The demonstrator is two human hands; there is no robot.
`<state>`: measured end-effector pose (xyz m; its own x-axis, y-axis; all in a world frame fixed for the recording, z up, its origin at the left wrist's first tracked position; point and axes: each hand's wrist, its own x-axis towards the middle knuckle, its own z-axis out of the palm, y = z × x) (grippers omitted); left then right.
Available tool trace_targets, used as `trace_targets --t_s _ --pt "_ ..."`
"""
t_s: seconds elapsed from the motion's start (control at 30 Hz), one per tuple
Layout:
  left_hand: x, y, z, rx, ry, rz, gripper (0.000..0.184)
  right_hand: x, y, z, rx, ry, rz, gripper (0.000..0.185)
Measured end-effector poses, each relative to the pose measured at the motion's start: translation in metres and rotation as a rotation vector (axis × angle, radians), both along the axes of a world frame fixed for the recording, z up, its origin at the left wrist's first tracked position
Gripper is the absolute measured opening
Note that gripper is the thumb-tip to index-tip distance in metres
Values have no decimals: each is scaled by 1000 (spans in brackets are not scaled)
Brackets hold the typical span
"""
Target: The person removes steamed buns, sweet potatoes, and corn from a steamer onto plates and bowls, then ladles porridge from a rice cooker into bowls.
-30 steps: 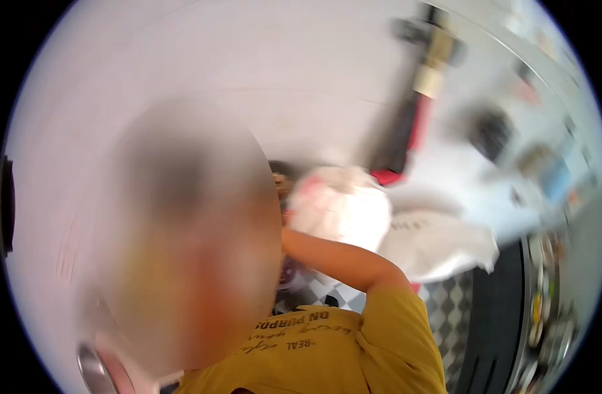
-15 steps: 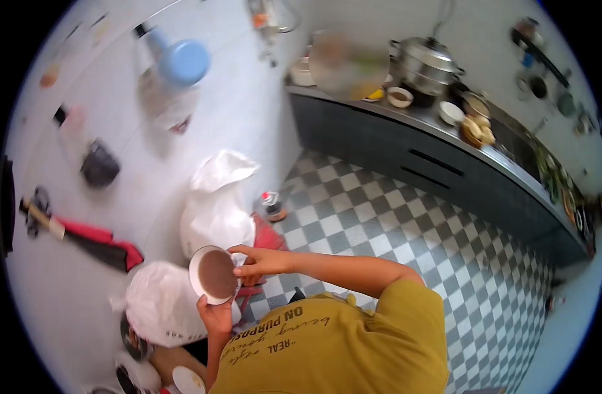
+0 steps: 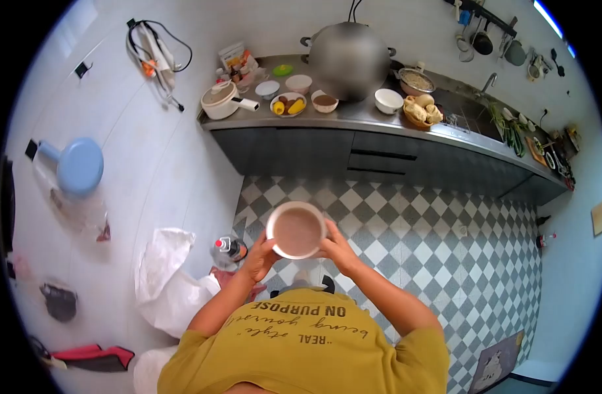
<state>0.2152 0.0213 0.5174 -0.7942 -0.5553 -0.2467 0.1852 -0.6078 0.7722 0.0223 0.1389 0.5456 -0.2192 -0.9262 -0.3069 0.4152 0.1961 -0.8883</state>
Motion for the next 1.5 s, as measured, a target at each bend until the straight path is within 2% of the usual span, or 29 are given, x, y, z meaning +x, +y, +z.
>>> trace_targets --t_s 0.07,0.2,0.3,0.43,0.63,0.77,0.83,0.87,0.9,0.93,1.03,1.27,1.3,1.33,1.4,1.43,1.5 --pt "-43 -28 13 -99 -55 -163 56 -26 -6 1 3 -6 -117 61" --pt "-130 -83 6 -19 54 -376 56 -80 -14 3 37 8 -362 59" --pt "-200 -132 -38 184 14 -332 57 -130 -16 -7 8 3 -496 55" --pt "-282 -191 -87 309 37 -180 56 -199 -16 -20 43 36 -592 55" --pt "-386 -272 -118 458 -79 166 49 -286 -14 -44 50 -8 -706 58" --pt "-444 -335 -143 419 -30 239 46 -330 -18 -47 56 -20 -763 61" --pt "-472 -371 -167 552 -1 289 45 -339 -16 -51 85 -16 -826 62" --pt "-482 -384 -188 301 22 265 43 -347 -16 -58 106 -9 -863 62" --pt "-496 -396 -178 537 -39 328 41 -360 -16 -58 122 7 -898 62" --pt "-505 -405 -187 472 -69 345 37 -366 -18 -47 145 7 -936 63" --pt "-513 -425 -199 520 27 352 30 -390 -14 -53 124 -27 -1011 66" --pt "-519 -423 -176 399 -152 437 38 -443 2 -49 69 -49 -1112 66" --pt "-516 -425 -185 386 -148 424 41 -453 8 -48 72 -49 -1107 66" --pt "-517 -409 -171 312 -194 455 42 -463 14 -46 74 -48 -1101 66" --pt "-508 -396 -173 228 -180 431 42 -485 32 -49 65 -58 -1097 64" --pt "-508 -377 -154 230 -223 432 40 -496 44 -53 56 -65 -1096 62" --pt "-497 -355 -153 268 -228 382 42 -520 71 -63 48 -75 -1087 60"
